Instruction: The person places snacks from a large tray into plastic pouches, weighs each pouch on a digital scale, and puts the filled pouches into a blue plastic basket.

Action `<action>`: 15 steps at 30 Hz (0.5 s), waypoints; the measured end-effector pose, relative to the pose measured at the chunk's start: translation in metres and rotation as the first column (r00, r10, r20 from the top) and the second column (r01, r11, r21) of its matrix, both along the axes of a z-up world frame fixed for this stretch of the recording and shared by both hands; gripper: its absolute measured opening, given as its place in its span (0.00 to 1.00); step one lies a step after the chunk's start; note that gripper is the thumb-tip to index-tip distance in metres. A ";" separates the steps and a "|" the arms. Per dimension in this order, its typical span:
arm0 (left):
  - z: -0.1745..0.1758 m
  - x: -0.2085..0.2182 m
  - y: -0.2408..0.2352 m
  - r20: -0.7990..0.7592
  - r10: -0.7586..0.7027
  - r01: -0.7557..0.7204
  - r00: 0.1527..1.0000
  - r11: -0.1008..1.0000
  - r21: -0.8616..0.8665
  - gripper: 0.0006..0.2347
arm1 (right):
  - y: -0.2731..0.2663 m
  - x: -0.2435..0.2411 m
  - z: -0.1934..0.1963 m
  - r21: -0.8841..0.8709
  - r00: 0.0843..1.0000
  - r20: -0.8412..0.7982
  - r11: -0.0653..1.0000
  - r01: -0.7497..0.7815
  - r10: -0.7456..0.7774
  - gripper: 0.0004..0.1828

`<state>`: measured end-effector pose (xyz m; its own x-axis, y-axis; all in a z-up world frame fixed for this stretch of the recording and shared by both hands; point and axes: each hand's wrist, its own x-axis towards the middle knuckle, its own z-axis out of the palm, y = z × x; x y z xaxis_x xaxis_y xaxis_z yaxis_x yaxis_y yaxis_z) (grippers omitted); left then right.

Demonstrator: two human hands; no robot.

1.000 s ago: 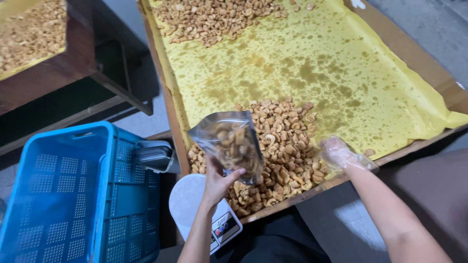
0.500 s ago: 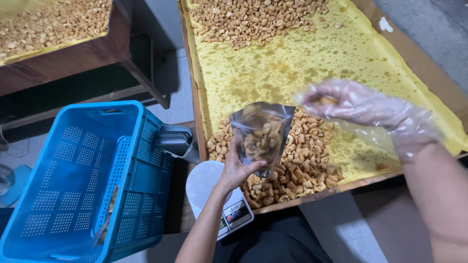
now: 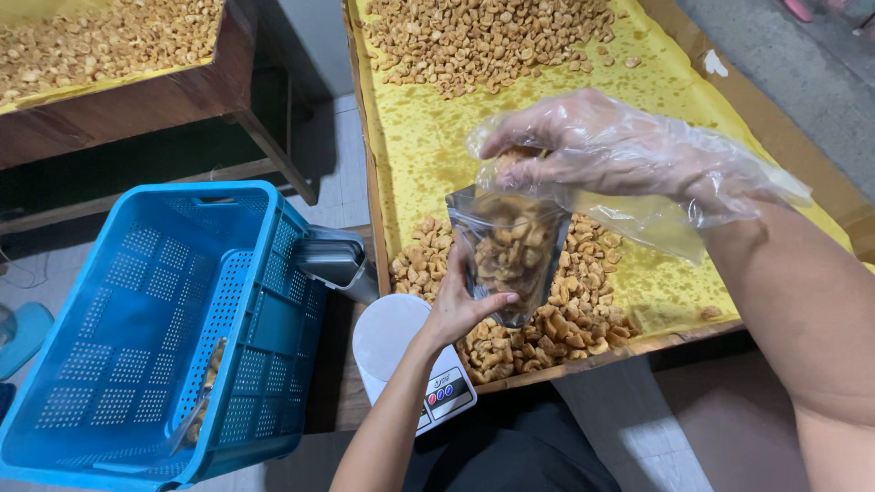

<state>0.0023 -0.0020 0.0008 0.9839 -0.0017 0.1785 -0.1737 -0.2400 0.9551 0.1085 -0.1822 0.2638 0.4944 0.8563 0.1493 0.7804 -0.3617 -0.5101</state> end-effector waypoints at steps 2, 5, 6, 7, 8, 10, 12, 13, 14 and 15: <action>0.001 0.004 -0.001 -0.015 -0.012 0.012 1.000 1.000 -0.011 0.47 | -0.002 -0.001 -0.002 0.014 0.999 0.027 0.999 0.045 -0.045 0.24; 0.001 0.007 -0.003 -0.002 0.013 -0.013 1.000 1.000 0.013 0.50 | 0.001 0.000 -0.007 -0.119 0.961 -0.013 0.955 0.273 -0.276 0.25; 0.000 0.008 -0.004 0.013 0.010 -0.010 1.000 1.000 0.019 0.49 | 0.002 0.001 -0.009 -0.107 0.977 -0.018 0.972 0.209 -0.212 0.26; 0.000 0.009 -0.005 0.030 0.008 -0.009 1.000 1.000 0.024 0.48 | 0.001 0.003 -0.010 -0.095 0.989 -0.021 0.985 0.143 -0.146 0.26; 0.000 0.010 -0.005 0.031 0.005 -0.006 0.999 1.000 0.025 0.48 | -0.001 0.004 -0.010 -0.094 0.989 -0.021 0.985 0.146 -0.148 0.26; -0.001 0.009 -0.006 0.023 0.009 -0.009 1.000 1.000 0.028 0.51 | -0.005 0.005 -0.012 -0.048 0.984 -0.046 0.985 0.168 -0.170 0.23; -0.001 0.010 -0.007 -0.036 0.012 -0.010 0.999 0.999 0.044 0.52 | -0.011 0.007 -0.012 0.001 0.988 -0.017 0.988 0.156 -0.156 0.21; -0.001 0.010 -0.008 -0.094 0.016 -0.011 0.995 0.998 0.057 0.53 | -0.015 0.008 -0.013 0.048 0.990 0.013 0.989 0.142 -0.143 0.20; -0.002 0.010 -0.008 -0.098 0.011 -0.005 0.995 0.998 0.059 0.53 | -0.019 0.009 -0.016 0.049 0.989 0.009 0.988 0.147 -0.148 0.20; -0.003 0.009 -0.007 -0.095 0.006 -0.004 0.995 1.000 0.023 0.52 | -0.026 0.010 -0.018 0.025 0.969 -0.052 0.970 0.242 -0.240 0.20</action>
<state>0.0111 -0.0086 -0.0018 0.9964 0.0000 0.0844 -0.0814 -0.2622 0.9616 0.1186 -0.2077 0.2455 0.6929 0.7063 0.1449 0.6463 -0.5194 -0.5590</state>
